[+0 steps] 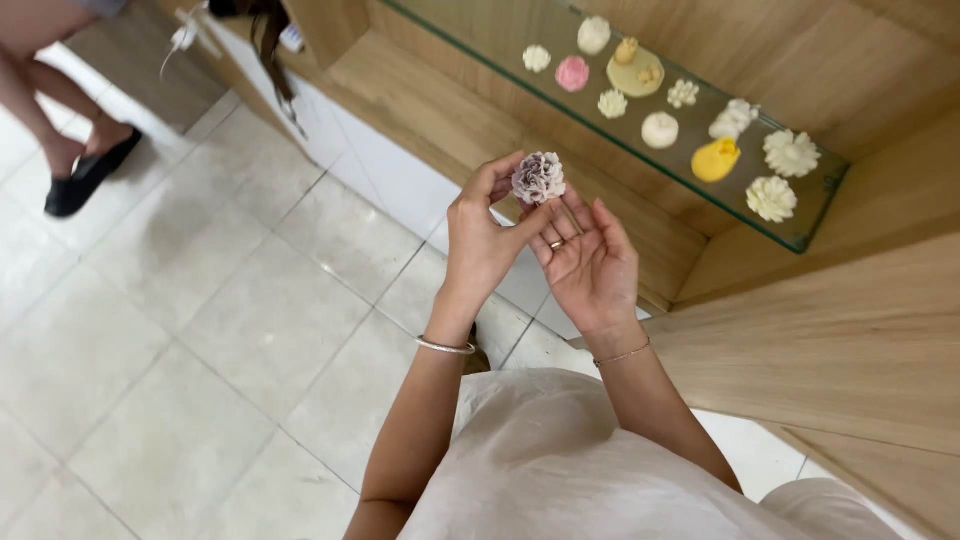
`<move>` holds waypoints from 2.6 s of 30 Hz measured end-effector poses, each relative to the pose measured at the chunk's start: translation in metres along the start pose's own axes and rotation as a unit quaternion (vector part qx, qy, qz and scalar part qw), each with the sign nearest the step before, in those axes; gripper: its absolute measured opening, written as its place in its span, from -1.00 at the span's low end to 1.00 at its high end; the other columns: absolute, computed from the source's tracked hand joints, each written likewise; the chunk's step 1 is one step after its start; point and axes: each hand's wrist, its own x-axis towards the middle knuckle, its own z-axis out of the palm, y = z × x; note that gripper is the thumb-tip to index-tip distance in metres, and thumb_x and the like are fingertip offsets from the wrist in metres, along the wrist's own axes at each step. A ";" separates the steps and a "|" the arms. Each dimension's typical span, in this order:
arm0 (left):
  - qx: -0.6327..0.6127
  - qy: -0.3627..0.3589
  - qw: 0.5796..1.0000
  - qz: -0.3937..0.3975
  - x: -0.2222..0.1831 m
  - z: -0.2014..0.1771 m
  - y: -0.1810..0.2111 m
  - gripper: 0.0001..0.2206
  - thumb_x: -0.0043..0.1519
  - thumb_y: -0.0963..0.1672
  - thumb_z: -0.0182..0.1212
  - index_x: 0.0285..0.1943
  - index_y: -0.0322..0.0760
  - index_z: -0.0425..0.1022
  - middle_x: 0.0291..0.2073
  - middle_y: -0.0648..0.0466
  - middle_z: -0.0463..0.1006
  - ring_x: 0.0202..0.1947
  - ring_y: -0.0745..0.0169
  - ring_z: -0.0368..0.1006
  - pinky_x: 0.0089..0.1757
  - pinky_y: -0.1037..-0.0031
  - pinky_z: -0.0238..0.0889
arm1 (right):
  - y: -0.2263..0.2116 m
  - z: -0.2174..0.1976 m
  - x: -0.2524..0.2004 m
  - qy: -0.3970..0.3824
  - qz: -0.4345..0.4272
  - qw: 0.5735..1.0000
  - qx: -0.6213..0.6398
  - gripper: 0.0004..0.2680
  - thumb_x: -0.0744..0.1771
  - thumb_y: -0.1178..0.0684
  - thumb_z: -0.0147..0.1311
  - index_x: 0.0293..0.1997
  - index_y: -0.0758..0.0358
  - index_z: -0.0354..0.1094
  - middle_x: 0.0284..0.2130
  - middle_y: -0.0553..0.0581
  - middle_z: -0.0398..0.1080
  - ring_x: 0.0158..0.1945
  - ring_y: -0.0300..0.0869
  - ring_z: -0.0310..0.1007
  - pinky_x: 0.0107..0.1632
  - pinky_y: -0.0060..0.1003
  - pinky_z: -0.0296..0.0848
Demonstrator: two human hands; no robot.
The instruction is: Inspecting and placing various decorative flower-shaped candles onto a glass display shelf from a production workbench.
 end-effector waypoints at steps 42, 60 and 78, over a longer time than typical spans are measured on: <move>-0.047 -0.239 0.962 0.126 0.257 0.033 -0.108 -0.43 0.13 -0.19 0.50 0.33 -0.40 0.35 0.14 -0.09 0.49 0.19 0.08 0.43 0.18 0.23 0.29 | 0.007 0.037 0.089 0.240 -0.299 0.921 -0.074 -0.61 0.38 0.07 -0.21 0.37 0.43 0.11 0.27 0.45 0.28 0.35 0.11 0.29 0.38 -0.04 0.31; -0.273 -0.597 0.753 0.050 -0.044 0.179 0.060 -0.80 0.29 -0.20 0.31 0.07 -0.33 0.50 -0.15 0.06 0.65 -0.07 0.28 0.57 0.00 0.46 0.41 | -0.011 0.022 -0.171 0.360 -0.582 0.728 0.039 -0.60 0.37 0.05 -0.23 0.33 0.53 0.16 0.23 0.51 0.29 0.32 0.13 0.30 0.38 0.00 0.30; -0.236 -0.827 0.500 -0.104 -0.352 0.310 0.153 -0.63 0.24 -0.22 0.27 0.23 -0.27 0.37 0.00 0.04 0.54 -0.10 0.35 0.51 -0.12 0.49 0.43 | -0.022 -0.052 -0.467 0.362 -0.780 0.478 0.179 -0.60 0.36 0.04 -0.21 0.32 0.50 0.14 0.30 0.52 0.22 0.40 0.21 0.22 0.43 0.02 0.25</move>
